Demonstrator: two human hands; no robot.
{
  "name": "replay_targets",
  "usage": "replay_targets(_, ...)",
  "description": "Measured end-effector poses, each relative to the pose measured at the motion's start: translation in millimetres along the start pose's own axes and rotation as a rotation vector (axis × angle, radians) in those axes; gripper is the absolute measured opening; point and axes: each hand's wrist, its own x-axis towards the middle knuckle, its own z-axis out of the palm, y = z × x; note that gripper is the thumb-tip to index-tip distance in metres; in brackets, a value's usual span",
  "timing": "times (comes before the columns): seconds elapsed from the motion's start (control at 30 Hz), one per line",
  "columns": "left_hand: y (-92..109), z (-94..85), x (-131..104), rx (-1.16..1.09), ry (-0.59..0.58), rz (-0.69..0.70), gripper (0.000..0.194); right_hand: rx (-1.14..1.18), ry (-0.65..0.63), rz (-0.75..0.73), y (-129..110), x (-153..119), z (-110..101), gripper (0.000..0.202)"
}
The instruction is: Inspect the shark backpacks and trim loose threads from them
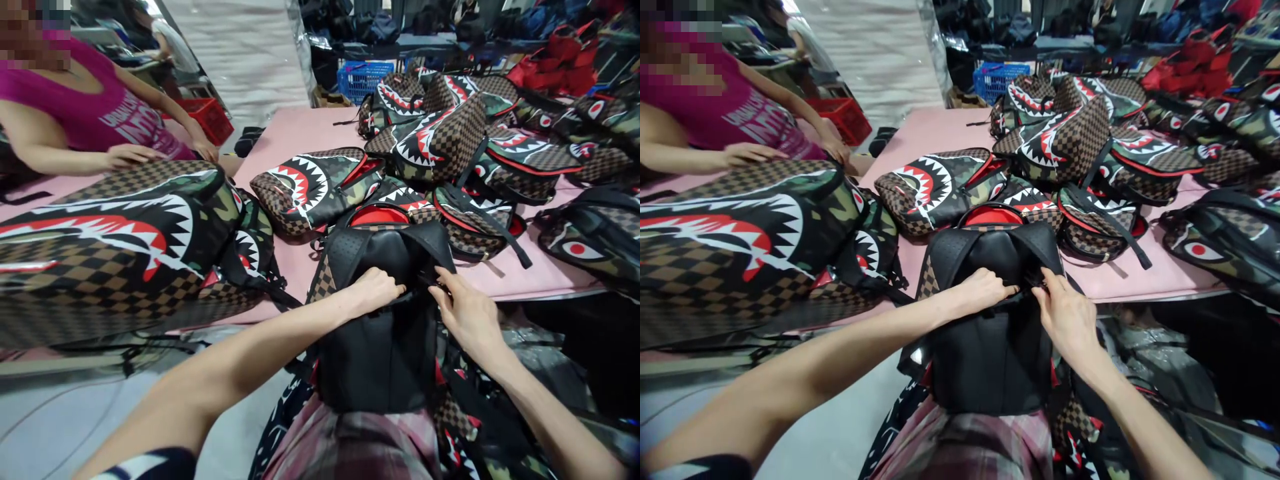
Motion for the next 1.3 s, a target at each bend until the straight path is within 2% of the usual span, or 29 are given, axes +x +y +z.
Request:
replay_targets(0.07, -1.7, 2.8, 2.5, 0.001, -0.022, 0.004, 0.027, 0.263, 0.027, 0.078, -14.8, -5.8, 14.3, 0.036)
replay_targets(0.13, -3.8, 5.9, 1.5, -0.039, -0.033, -0.015, 0.023, 0.497, 0.115, 0.090, -27.2, -10.7, 31.6, 0.033)
replay_targets(0.23, -6.1, 11.4, -5.9, -0.194, 0.000, -0.103, 0.022, 0.635, 0.245, -0.147, -29.2, -8.2, 51.1, 0.030)
replay_targets(0.3, -6.2, 16.4, -12.7, -0.325, 0.062, -0.200, 0.021, 0.595, 0.292, -0.301, -18.0, 2.4, 53.1, 0.032)
replay_targets(0.37, -5.2, 22.6, -19.3, -0.426, 0.140, -0.286, 0.022, 0.479, 0.274, -0.354, -1.2, 17.1, 46.4, 0.032)
replay_targets(0.5, -1.6, 35.1, -28.6, -0.548, 0.297, -0.342, 0.021, 0.108, 0.017, -0.481, 24.4, 41.9, 26.3, 0.032)
replay_targets(0.6, 1.6, 40.8, -32.1, -0.635, 0.404, -0.368, 0.022, -0.039, -0.150, -0.603, 25.8, 52.2, 19.8, 0.031)
replay_targets(0.67, 4.1, 41.4, -33.6, -0.676, 0.447, -0.428, 0.023, -0.061, -0.194, -0.642, 21.2, 57.5, 20.0, 0.022)
replay_targets(0.77, 7.7, 37.8, -34.5, -0.712, 0.449, -0.514, 0.023, -0.063, -0.213, -0.701, 13.6, 65.2, 22.6, 0.011)
replay_targets(0.9, 8.8, 31.3, -33.6, -0.731, 0.390, -0.579, 0.023, -0.041, -0.207, -0.783, 10.7, 71.1, 25.2, 0.010)
replay_targets(1.1, 5.2, 31.9, -31.1, -0.735, 0.324, -0.591, 0.023, -0.023, -0.203, -0.869, 9.9, 70.7, 29.2, 0.016)
replay_targets(1.3, 6.8, 31.6, -33.2, -0.774, 0.304, -0.567, 0.024, -0.121, -0.219, -1.009, -0.3, 75.6, 33.4, 0.019)
